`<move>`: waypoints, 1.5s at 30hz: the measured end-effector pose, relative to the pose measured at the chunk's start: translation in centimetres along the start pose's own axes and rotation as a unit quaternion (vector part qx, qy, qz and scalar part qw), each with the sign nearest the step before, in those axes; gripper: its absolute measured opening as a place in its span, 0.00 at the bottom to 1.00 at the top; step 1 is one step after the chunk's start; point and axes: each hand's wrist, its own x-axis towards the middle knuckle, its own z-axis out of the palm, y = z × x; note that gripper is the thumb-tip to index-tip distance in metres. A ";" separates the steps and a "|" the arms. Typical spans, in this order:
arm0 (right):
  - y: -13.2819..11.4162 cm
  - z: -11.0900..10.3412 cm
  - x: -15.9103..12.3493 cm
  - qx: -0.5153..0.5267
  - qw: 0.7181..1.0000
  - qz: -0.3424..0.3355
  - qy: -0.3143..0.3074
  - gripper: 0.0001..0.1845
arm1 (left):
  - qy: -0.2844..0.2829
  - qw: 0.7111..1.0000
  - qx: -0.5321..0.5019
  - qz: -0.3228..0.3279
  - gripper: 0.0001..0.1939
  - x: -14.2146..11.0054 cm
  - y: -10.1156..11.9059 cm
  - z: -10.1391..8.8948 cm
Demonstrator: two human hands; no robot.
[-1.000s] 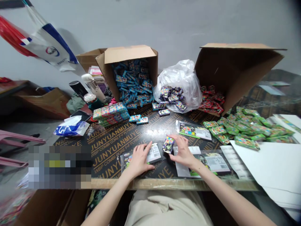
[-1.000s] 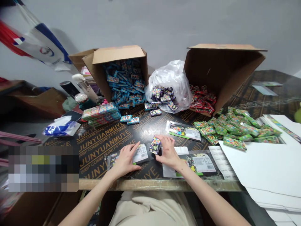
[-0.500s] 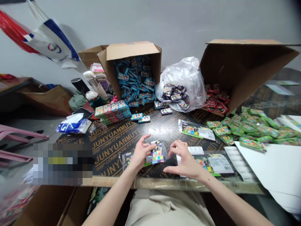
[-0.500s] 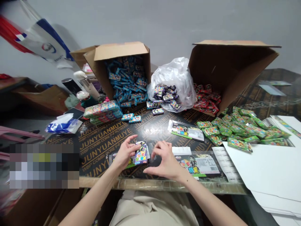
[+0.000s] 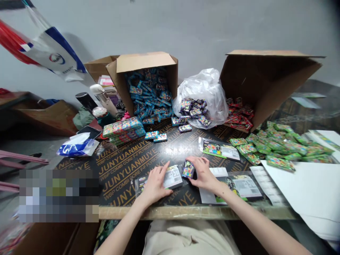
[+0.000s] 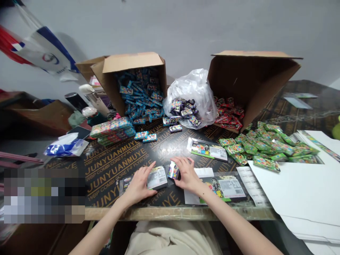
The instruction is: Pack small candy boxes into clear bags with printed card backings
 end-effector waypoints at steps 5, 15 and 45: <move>0.2 -0.2 0.2 0.139 0.986 -0.028 -0.087 0.42 | 0.002 0.998 -0.068 0.011 0.55 -0.4 -0.3 -0.1; 0.1 -2.1 0.5 0.234 0.969 -0.015 -0.083 0.45 | -0.004 0.989 -0.147 -0.022 0.53 -0.1 -0.2 -1.9; -1.3 -2.2 0.4 0.103 0.995 0.004 -0.008 0.33 | 0.047 0.996 -0.074 0.005 0.50 1.8 0.3 -1.6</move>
